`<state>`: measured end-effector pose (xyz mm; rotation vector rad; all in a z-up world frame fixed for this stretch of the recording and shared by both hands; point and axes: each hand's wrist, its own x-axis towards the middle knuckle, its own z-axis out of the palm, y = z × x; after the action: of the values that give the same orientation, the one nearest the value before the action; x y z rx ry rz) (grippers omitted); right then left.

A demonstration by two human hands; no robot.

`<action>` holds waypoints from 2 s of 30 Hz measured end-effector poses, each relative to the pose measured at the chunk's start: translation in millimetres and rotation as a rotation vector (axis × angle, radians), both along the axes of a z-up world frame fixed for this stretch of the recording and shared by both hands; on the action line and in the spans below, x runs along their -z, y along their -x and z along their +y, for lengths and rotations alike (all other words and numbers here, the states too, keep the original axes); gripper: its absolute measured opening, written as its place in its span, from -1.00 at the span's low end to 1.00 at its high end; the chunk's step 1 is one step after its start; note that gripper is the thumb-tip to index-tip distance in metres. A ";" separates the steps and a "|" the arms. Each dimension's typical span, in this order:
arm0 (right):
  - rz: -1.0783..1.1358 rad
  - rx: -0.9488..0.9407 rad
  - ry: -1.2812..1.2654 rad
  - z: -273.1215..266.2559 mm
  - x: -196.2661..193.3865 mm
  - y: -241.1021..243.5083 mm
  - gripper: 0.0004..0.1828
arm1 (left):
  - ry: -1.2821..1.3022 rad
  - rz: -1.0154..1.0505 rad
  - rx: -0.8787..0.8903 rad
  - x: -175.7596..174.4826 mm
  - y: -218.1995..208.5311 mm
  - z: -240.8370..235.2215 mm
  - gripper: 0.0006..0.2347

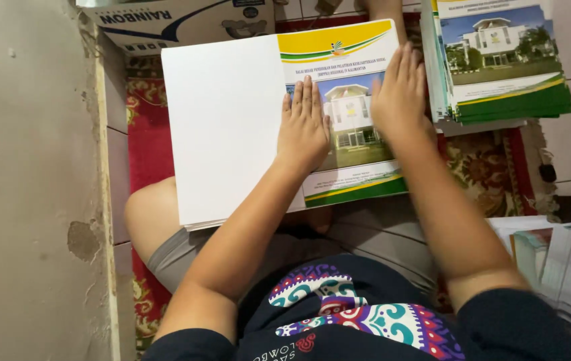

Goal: Folding and creasing printed paper sheets to assemble booklets

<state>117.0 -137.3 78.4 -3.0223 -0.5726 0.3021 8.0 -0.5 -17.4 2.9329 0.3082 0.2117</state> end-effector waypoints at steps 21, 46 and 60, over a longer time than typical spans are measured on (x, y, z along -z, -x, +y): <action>-0.208 -0.162 -0.160 -26.4 86.5 46.7 -0.23 | 0.083 0.019 -0.141 -10.9 -5.0 37.8 -0.43; -0.399 -0.088 -0.748 -193.9 59.9 89.5 -0.73 | 0.753 -0.142 -0.054 -68.1 45.3 47.7 -0.47; -0.208 -0.099 -0.693 -164.5 65.3 93.8 -0.51 | 0.143 0.005 0.191 -44.8 90.1 55.5 -0.30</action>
<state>23.3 -301.8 13.1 -2.3664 -0.6687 -0.1819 -82.2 55.0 27.4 2.7987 0.0405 0.1484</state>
